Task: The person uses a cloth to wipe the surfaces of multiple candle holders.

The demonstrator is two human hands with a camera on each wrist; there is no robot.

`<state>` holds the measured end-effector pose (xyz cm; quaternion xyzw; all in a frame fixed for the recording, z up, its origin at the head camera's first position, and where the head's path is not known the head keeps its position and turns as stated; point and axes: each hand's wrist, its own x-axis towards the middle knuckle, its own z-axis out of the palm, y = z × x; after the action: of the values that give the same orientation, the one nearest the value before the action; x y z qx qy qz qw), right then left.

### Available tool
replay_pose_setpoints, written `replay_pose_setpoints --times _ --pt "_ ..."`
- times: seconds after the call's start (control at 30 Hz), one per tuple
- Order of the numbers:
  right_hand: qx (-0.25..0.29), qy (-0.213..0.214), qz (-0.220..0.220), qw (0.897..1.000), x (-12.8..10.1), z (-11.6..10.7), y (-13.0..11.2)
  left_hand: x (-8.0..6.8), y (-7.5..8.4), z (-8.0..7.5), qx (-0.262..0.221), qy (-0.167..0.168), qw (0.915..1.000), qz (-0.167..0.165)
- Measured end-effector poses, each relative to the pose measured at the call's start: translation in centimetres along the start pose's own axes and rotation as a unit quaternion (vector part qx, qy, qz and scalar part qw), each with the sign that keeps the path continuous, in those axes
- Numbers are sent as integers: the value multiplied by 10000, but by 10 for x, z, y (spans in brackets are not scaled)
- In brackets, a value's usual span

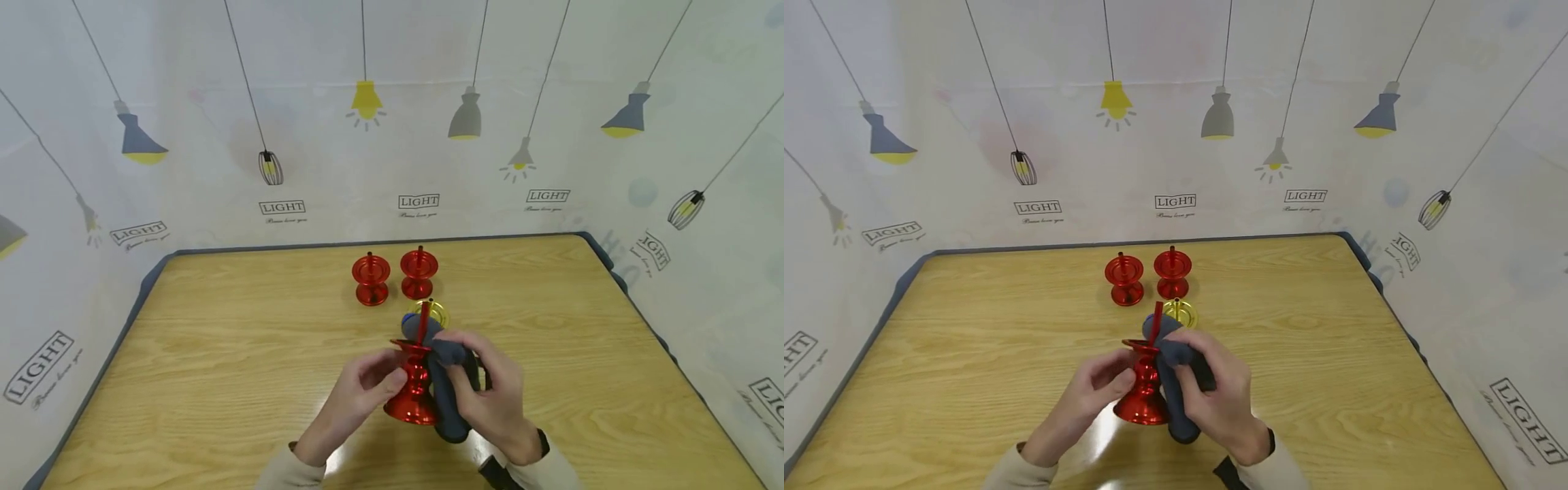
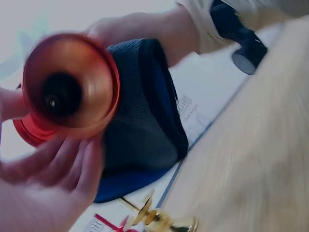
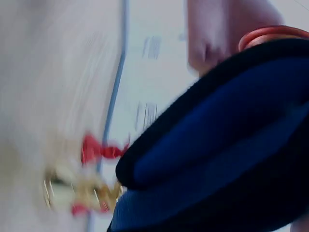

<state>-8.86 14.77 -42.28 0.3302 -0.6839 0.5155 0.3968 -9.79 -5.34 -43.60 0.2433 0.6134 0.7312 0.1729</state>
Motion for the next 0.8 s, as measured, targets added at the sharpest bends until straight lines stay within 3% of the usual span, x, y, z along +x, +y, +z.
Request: replay_pose_setpoints --times 0.07,0.13,0.23,0.3,0.43,0.6,0.7,0.8 --pt "-534 -97 -388 9978 3 -1 -1 1 2 4 806 506 9954 74" --pt "-905 -188 -793 9926 5 0 -2 1 2 8 1140 733 9907 138" --pt "-915 -277 -1122 9891 7 1 -5 0 1 11 1242 823 9886 232" --pt "-718 -273 -1127 9907 7 2 -5 -1 -1 9 981 693 9924 251" --pt "93 -199 -586 9980 2 2 -4 -4 -7 3 -284 22 9994 171" --pt "1312 15 486 9902 -8 2 1 -7 -7 0 -1846 -691 9803 -133" --pt "1592 383 1224 9789 -10 -3 2 -8 0 -2 -2097 -476 9764 -178" --pt "1499 813 1840 9680 -8 -11 -2 -8 9 -4 -1519 251 9878 233"
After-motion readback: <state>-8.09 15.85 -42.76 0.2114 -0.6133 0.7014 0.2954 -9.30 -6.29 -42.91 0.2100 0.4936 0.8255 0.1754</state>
